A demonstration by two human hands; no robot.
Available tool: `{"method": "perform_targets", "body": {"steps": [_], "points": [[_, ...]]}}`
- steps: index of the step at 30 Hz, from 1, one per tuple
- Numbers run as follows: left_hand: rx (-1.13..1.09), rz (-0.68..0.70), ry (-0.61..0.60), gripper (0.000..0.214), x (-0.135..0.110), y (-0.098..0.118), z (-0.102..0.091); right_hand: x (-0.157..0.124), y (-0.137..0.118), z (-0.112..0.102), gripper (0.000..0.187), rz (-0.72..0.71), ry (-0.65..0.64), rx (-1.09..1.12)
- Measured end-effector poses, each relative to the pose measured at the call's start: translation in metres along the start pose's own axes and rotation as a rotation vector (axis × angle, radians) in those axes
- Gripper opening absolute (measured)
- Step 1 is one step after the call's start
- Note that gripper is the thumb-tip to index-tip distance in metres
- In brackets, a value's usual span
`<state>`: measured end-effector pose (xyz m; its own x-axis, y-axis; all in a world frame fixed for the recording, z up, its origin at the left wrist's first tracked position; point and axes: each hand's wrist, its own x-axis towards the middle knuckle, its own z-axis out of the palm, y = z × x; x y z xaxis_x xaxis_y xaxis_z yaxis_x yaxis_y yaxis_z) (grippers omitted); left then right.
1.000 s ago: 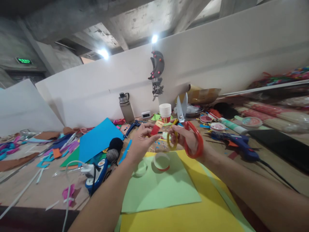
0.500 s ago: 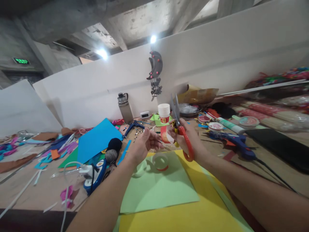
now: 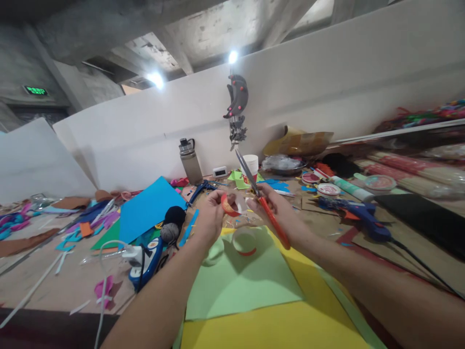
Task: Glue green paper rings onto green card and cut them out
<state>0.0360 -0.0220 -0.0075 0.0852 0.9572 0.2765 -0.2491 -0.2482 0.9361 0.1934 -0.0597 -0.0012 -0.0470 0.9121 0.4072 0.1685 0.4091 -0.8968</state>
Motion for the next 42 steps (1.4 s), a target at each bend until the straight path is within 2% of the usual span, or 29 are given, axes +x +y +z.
{"method": "perform_targets", "body": {"steps": [4, 8, 11, 18, 21, 25, 30, 42], "points": [[-0.052, 0.089, 0.158, 0.034, 0.009, 0.013, -0.009, 0.004, 0.013, -0.009, 0.044, 0.004, -0.083, -0.239], [-0.08, 0.146, 0.22, 0.039, 0.013, 0.018, -0.014, 0.003, 0.018, -0.01, 0.042, -0.058, -0.202, -0.366], [-0.107, 0.135, 0.209, 0.04, 0.012, 0.018, -0.012, 0.0, 0.017, -0.006, 0.04, -0.067, -0.255, -0.399], [-0.071, 0.126, 0.158, 0.035, 0.011, 0.013, -0.012, 0.0, 0.016, -0.006, 0.034, -0.102, -0.255, -0.391], [-0.013, 0.181, 0.167, 0.029, 0.012, 0.008, -0.017, 0.001, 0.019, -0.006, 0.029, -0.099, -0.263, -0.388], [0.11, 0.32, 0.182, 0.021, 0.012, 0.003, -0.023, 0.001, 0.023, -0.006, 0.025, -0.058, -0.282, -0.403], [0.225, 0.436, 0.21, 0.013, 0.007, 0.004, -0.023, 0.0, 0.024, -0.004, 0.022, -0.059, -0.291, -0.388], [0.19, 0.437, 0.222, 0.016, 0.004, 0.005, -0.018, 0.001, 0.026, -0.003, 0.021, -0.05, -0.298, -0.383]]}}
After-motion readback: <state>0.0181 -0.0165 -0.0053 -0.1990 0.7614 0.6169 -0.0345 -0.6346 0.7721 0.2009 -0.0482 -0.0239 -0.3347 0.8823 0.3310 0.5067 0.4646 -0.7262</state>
